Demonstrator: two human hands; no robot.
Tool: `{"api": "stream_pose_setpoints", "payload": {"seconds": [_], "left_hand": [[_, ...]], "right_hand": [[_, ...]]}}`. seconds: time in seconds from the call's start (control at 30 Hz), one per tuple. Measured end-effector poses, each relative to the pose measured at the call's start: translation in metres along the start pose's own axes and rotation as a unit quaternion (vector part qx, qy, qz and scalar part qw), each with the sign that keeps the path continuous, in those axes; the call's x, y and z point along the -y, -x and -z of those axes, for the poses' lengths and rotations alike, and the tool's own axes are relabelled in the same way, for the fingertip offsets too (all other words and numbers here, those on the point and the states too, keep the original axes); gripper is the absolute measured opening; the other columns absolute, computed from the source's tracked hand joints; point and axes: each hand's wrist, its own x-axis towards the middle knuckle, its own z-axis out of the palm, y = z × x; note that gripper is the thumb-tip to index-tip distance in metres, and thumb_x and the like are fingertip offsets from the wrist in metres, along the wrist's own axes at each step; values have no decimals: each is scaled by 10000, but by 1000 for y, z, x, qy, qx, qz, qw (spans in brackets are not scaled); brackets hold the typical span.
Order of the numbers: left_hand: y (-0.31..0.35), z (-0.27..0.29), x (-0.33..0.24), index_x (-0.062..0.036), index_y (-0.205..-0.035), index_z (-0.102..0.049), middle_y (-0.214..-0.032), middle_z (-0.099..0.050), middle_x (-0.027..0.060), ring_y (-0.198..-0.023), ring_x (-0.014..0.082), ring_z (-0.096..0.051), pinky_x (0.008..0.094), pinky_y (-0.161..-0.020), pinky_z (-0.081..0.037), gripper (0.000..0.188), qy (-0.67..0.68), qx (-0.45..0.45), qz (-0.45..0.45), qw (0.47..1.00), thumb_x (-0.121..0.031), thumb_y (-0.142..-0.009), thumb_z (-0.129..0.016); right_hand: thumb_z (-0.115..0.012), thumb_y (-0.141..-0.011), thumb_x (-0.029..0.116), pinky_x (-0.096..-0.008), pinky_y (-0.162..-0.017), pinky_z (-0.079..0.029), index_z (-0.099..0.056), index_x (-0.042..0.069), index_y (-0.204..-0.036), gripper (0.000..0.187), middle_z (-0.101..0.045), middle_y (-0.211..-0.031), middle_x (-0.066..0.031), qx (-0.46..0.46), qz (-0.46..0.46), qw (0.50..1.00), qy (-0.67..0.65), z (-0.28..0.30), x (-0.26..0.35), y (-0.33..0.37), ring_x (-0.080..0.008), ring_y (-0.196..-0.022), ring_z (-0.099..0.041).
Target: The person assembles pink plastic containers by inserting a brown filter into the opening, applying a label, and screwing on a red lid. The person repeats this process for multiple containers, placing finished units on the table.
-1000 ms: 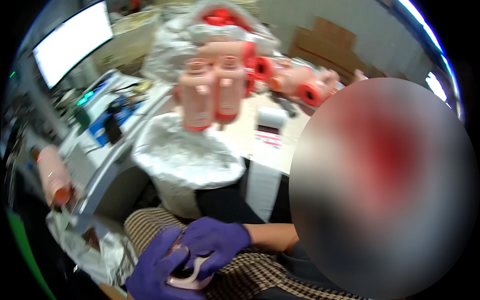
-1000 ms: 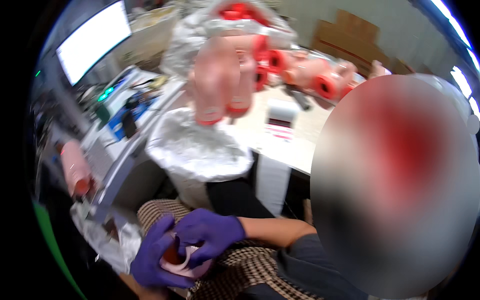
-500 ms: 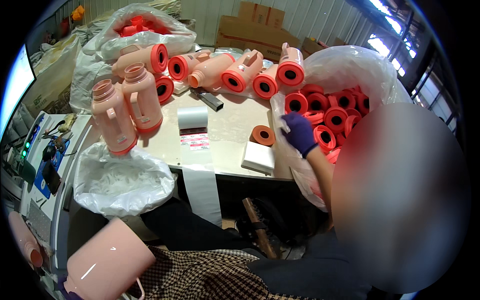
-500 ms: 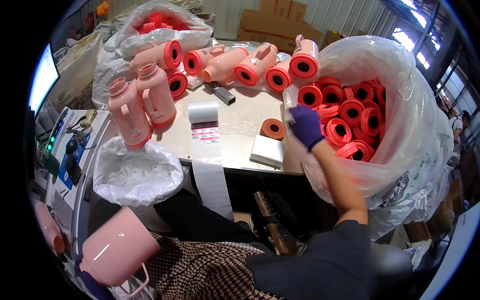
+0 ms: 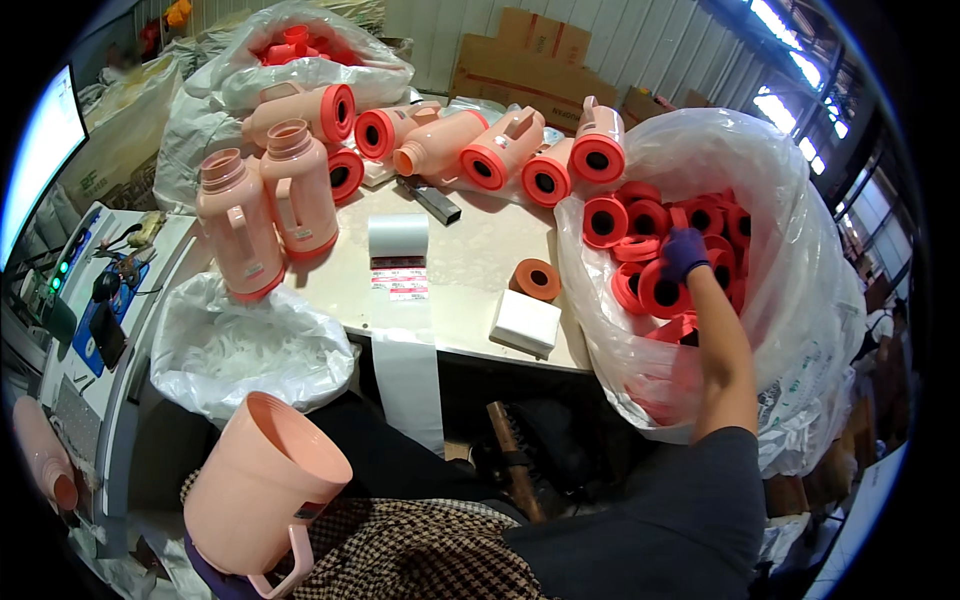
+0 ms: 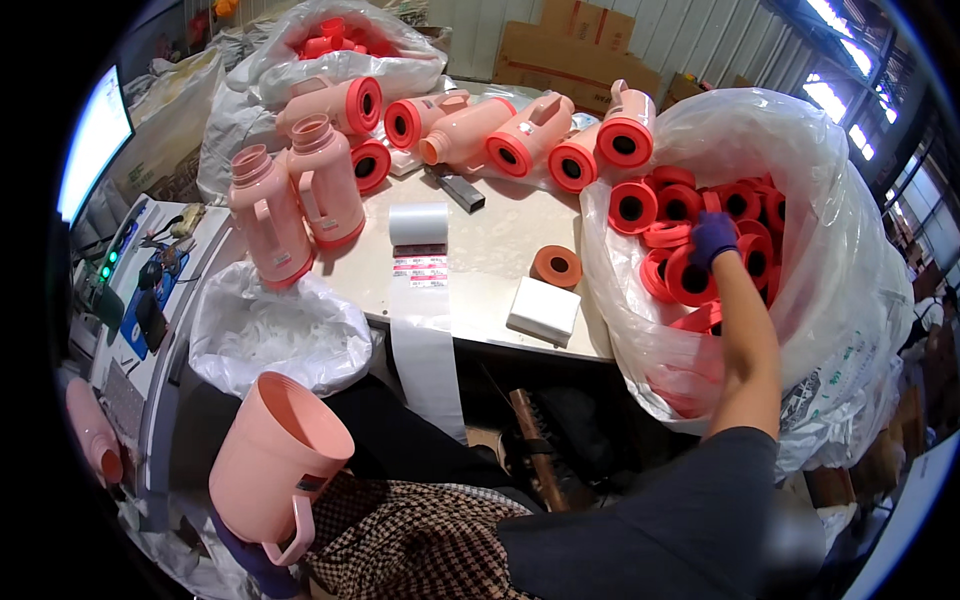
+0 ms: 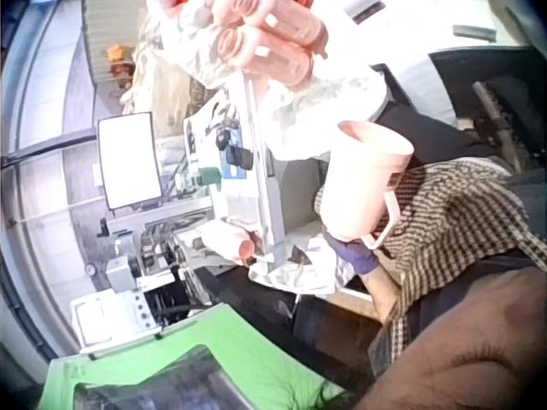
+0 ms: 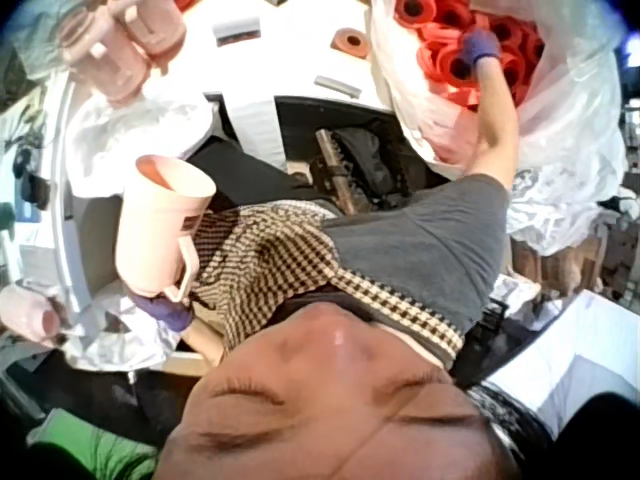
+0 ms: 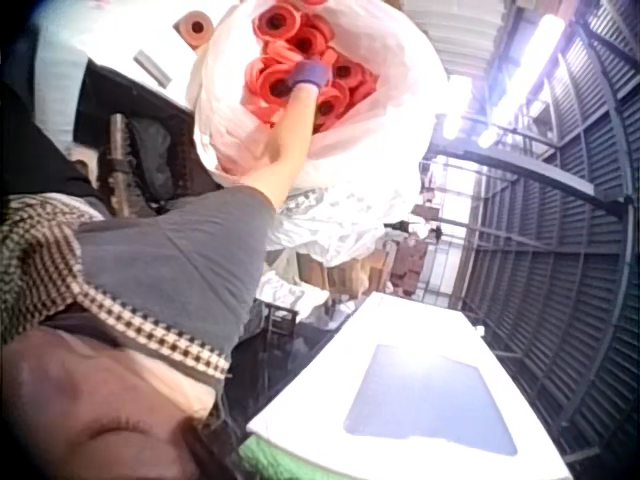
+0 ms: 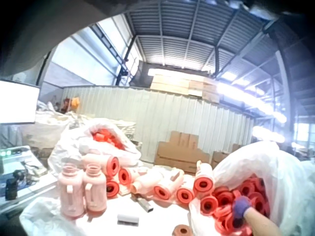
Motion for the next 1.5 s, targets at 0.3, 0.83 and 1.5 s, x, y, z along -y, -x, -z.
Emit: {"api": "stream_pose_setpoints", "payload": {"seconds": [0.3, 0.83, 1.5], "left_hand": [[41, -10, 11, -26, -1384, -485, -1327, -569, 101, -1247, 209, -525, 376, -1074, -405, 576, 81, 17, -50, 995, -409, -972, -612], [66, 41, 31, -3, -1286, -541, -1226, -617, 70, -1124, 146, -579, 303, -984, -457, 394, -75, -95, 33, 992, -276, -1006, -590], [48, 57, -29, 4, -1126, -580, -1097, -582, 90, -1026, 190, -572, 335, -935, -457, 223, -173, -81, -99, 977, -158, -984, -520]], "right_hand": [[-819, -806, 106, -360, -1020, -500, -514, 16, -1422, 693, -653, -1285, -86, 12, 138, 507, -851, 167, 230, 56, -175, -1168, -616], [-468, -1019, 581, -446, -1017, -421, -455, -46, -1477, 777, -572, -1316, -187, -181, 396, 400, -806, 335, 497, 155, -324, -1148, -546], [-271, -957, 802, -433, -1248, -143, -115, 60, -1641, 1021, -194, -1683, -164, 138, 343, 168, -914, 331, 442, 149, -279, -1549, -203]]}}
